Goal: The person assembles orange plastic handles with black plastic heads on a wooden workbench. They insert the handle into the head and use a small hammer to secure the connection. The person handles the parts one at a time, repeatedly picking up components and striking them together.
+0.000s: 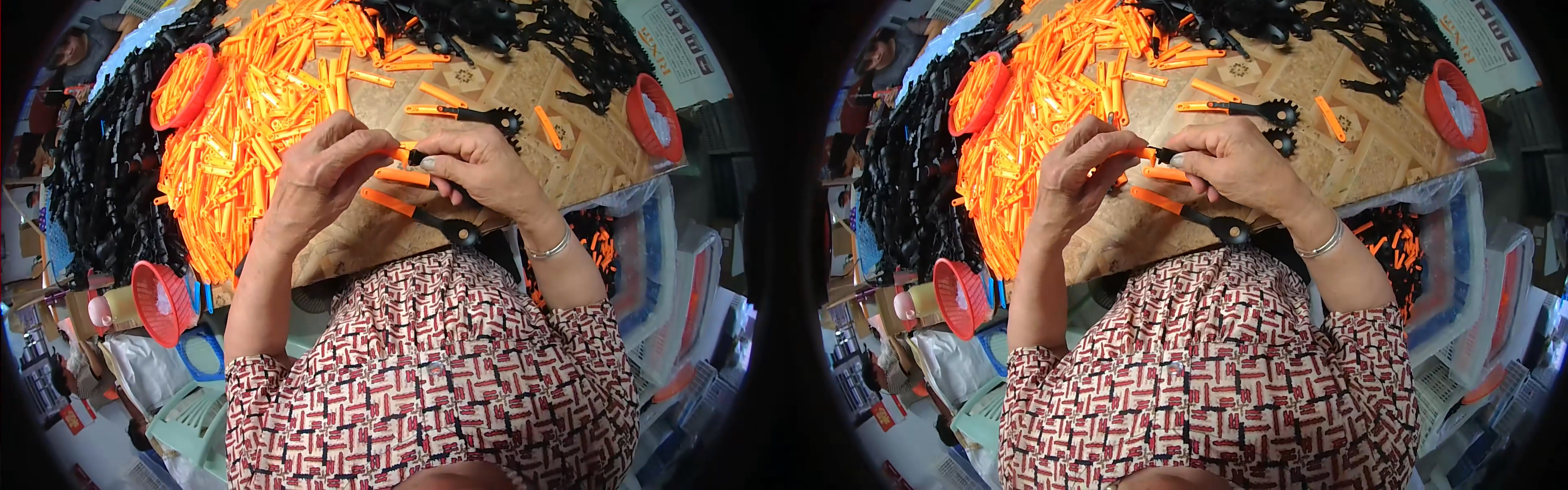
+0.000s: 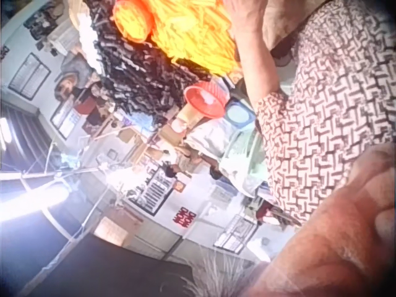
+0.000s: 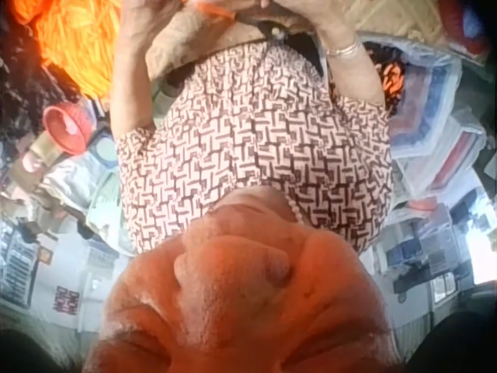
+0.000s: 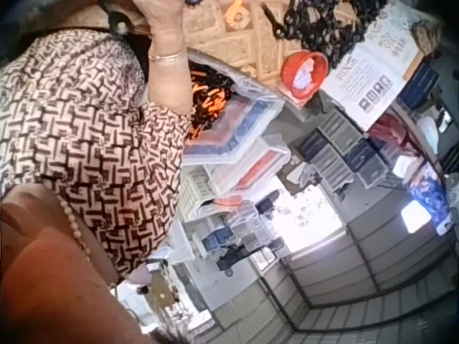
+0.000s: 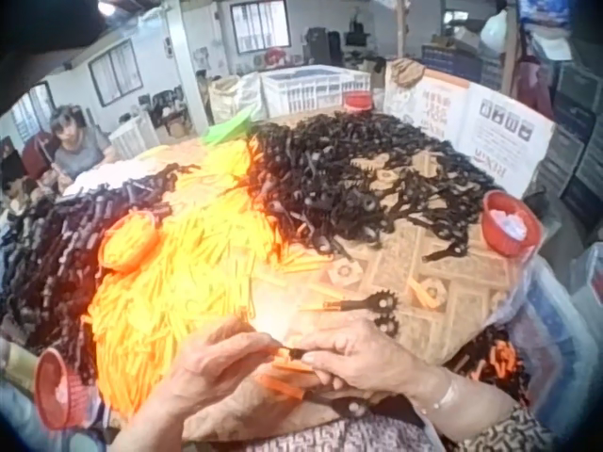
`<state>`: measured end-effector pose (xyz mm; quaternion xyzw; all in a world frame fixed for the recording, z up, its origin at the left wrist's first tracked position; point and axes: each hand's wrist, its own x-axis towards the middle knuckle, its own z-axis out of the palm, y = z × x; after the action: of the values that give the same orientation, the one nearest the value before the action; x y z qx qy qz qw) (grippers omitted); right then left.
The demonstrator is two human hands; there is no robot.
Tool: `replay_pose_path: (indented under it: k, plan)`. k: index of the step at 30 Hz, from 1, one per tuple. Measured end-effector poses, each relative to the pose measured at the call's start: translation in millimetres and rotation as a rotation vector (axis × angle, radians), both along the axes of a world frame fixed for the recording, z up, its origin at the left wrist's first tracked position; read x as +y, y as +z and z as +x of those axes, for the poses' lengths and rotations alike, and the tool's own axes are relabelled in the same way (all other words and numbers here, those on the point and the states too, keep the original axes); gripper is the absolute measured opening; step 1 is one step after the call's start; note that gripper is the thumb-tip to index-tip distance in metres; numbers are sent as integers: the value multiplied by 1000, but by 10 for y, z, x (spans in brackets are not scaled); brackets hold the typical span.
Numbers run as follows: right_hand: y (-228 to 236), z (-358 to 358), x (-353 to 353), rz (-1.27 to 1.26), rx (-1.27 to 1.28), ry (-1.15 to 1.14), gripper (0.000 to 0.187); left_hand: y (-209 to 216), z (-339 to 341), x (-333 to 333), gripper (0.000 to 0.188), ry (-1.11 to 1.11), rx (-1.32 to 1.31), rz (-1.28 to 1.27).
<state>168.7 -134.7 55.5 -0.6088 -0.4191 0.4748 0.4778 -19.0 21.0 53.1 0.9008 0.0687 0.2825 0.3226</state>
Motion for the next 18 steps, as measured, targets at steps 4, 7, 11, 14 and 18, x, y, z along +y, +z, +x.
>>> replay_pose_path:
  k: [4,7,11,14,18]
  plan:
    - [19,-3,26,-26,-13,68,23,-30,-45,-8,18,-16,9,21]
    - [-3,0,22,-61,12,90,22,-41,-69,-43,17,-34,7,-22]
    - [-24,0,33,-75,47,96,20,-69,-101,-62,19,-22,18,-17]
    - [31,6,64,-77,-10,147,18,-51,-112,-103,21,-7,-10,39]
    - [-47,16,100,129,-277,192,15,-67,-107,-158,22,54,8,68]
